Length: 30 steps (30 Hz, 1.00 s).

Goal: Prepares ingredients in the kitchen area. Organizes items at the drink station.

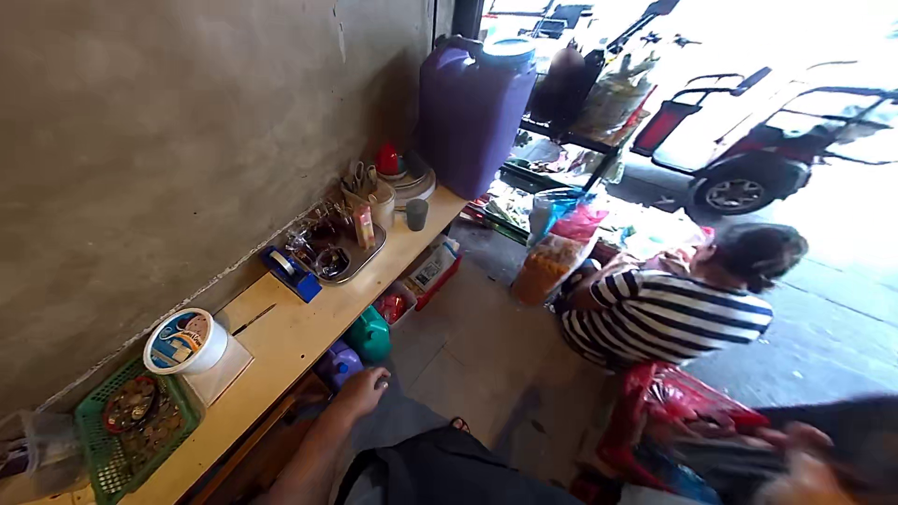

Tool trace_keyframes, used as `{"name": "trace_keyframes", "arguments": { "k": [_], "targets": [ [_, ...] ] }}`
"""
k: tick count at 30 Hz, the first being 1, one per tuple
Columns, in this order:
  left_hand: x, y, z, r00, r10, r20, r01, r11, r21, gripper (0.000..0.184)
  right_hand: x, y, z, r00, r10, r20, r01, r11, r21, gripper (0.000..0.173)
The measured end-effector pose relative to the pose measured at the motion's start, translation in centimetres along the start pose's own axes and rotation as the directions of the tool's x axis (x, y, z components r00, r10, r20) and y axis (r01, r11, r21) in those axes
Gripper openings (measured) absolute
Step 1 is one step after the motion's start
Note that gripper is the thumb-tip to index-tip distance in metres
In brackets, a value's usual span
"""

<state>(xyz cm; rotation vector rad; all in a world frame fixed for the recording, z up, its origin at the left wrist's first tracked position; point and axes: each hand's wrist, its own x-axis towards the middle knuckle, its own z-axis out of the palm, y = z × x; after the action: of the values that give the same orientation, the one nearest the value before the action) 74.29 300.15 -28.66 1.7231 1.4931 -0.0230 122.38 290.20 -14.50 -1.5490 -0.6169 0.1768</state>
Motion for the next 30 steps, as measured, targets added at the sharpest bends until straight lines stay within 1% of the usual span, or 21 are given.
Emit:
{"name": "trace_keyframes", "arguments": {
  "k": [1, 2, 3, 4, 7, 9, 12, 15, 17, 19, 21, 22, 24, 25, 26, 27, 29, 30],
  "targets": [
    [0.6, 1.4, -0.8, 0.999, -0.013, -0.048, 0.013, 1.000, -0.006, 0.038, 1.8, 0.0, 3.4, 0.997, 0.032, 0.076, -0.034, 0.999, 0.025, 0.018],
    [1.8, 2.9, -1.8, 0.994, -0.004, -0.107, -0.001, 0.999, -0.041, 0.038, 3.7, 0.0, 7.0, 0.980, 0.040, 0.197, -0.056, 0.995, 0.078, 0.020],
    [3.1, 4.4, -3.0, 0.986, 0.018, -0.166, -0.032, 0.996, -0.084, 0.038, 5.4, 0.0, 10.8, 0.955, 0.029, 0.295, -0.065, 0.991, 0.113, 0.024],
    [4.3, 5.7, -4.1, 0.977, 0.038, -0.212, -0.061, 0.993, -0.104, 0.039, 6.6, -0.3, 14.2, 0.931, 0.024, 0.363, -0.077, 0.988, 0.131, 0.027],
    [8.3, 9.3, -7.4, 0.947, 0.094, -0.308, -0.122, 0.990, -0.073, 0.041, 7.9, -2.7, 22.8, 0.873, 0.003, 0.488, -0.095, 0.982, 0.163, 0.028],
    [11.9, 11.9, -10.2, 0.918, 0.101, -0.382, -0.149, 0.984, -0.097, 0.048, 8.4, -3.7, 27.5, 0.818, -0.036, 0.574, -0.125, 0.963, 0.238, 0.026],
    [18.2, 15.1, -15.2, 0.878, 0.097, -0.468, -0.183, 0.973, -0.141, 0.056, 8.8, -4.6, 33.4, 0.749, -0.069, 0.659, -0.142, 0.955, 0.262, 0.023],
    [24.2, 16.1, -20.0, 0.826, 0.147, -0.544, -0.244, 0.963, -0.111, 0.055, 8.7, -3.9, 37.8, 0.728, -0.102, 0.678, -0.132, 0.950, 0.284, 0.021],
    [28.4, 16.4, -23.5, 0.775, 0.229, -0.589, -0.326, 0.943, -0.063, 0.051, 9.0, -4.1, 40.6, 0.731, -0.145, 0.667, -0.083, 0.951, 0.297, 0.019],
    [31.7, 16.7, -26.3, 0.734, 0.277, -0.620, -0.387, 0.921, -0.046, 0.048, 9.7, -4.2, 43.0, 0.691, -0.199, 0.695, -0.021, 0.955, 0.294, 0.016],
    [34.0, 17.2, -28.7, 0.720, 0.287, -0.632, -0.416, 0.907, -0.063, 0.045, 10.3, -4.5, 45.4, 0.656, -0.220, 0.722, 0.023, 0.962, 0.272, 0.019],
    [35.0, 17.5, -30.1, 0.708, 0.286, -0.646, -0.438, 0.895, -0.084, 0.043, 10.5, -4.7, 47.0, 0.645, -0.224, 0.730, 0.018, 0.960, 0.279, 0.019],
    [35.9, 17.4, -30.8, 0.704, 0.262, -0.660, -0.479, 0.861, -0.169, 0.039, 10.1, -5.1, 49.5, 0.653, -0.190, 0.734, -0.044, 0.957, 0.287, 0.013],
    [35.9, 17.2, -30.9, 0.702, 0.250, -0.667, -0.504, 0.836, -0.218, 0.040, 9.8, -5.3, 51.0, 0.665, -0.154, 0.730, -0.082, 0.957, 0.277, 0.010],
    [35.5, 16.8, -31.0, 0.712, 0.239, -0.660, -0.524, 0.806, -0.273, 0.044, 9.6, -5.4, 52.6, 0.667, -0.125, 0.734, -0.118, 0.956, 0.270, 0.008],
    [34.9, 16.4, -31.1, 0.735, 0.230, -0.637, -0.530, 0.781, -0.330, 0.050, 9.3, -5.6, 54.2, 0.651, -0.101, 0.752, -0.153, 0.953, 0.260, 0.008],
    [32.9, 15.5, -32.1, 0.794, 0.219, -0.567, -0.507, 0.753, -0.419, 0.059, 8.9, -6.2, 57.6, 0.583, -0.106, 0.806, -0.210, 0.938, 0.275, 0.007],
    [32.1, 15.0, -33.0, 0.802, 0.216, -0.557, -0.502, 0.750, -0.431, 0.060, 8.7, -6.5, 59.5, 0.546, -0.121, 0.829, -0.234, 0.928, 0.290, 0.007]
  ]
}}
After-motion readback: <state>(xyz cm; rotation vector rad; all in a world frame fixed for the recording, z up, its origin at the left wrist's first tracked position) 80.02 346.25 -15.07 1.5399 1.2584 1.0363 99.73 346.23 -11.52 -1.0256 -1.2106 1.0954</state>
